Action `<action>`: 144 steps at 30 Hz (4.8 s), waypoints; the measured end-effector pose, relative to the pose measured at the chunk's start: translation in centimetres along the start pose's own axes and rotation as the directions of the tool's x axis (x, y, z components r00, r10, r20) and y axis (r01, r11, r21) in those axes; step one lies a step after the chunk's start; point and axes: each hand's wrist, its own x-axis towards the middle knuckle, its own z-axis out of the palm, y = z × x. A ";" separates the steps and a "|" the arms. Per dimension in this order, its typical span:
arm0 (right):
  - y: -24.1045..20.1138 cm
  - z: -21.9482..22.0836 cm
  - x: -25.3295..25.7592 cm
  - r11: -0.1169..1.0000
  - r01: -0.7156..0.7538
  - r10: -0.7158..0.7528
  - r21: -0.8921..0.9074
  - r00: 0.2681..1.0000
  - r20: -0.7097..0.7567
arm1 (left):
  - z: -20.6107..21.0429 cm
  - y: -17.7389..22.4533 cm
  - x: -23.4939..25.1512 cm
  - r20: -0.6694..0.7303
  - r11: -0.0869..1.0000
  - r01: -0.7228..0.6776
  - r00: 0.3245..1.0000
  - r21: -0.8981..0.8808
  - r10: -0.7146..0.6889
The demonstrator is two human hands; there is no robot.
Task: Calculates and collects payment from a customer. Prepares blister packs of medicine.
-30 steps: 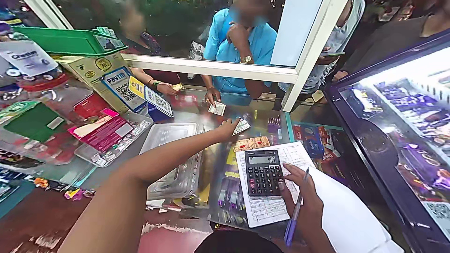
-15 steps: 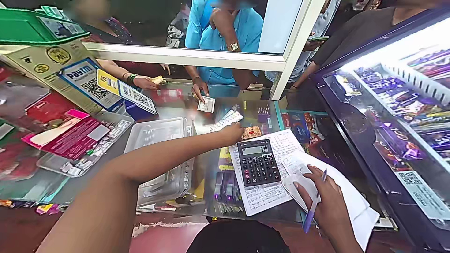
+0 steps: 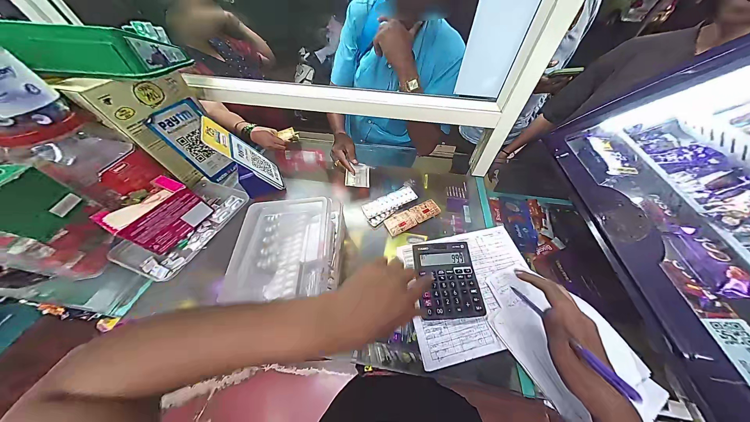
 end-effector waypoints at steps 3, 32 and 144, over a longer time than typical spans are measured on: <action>-1.8 2.8 5.6 0.987 0.136 -0.139 0.083 0.989 0.040 | 2.0 3.7 -6.2 -0.235 0.982 -0.117 0.969 -0.148 0.080; -0.7 5.8 3.5 0.798 -0.481 0.592 -0.362 0.740 0.321 | 16.3 1.1 -7.1 -0.386 0.734 0.100 0.799 -0.672 -0.462; -16.3 18.0 18.3 0.859 -0.159 0.238 -0.487 0.966 0.104 | 6.9 -13.3 -24.9 0.158 -0.599 -0.311 0.783 -0.738 -0.602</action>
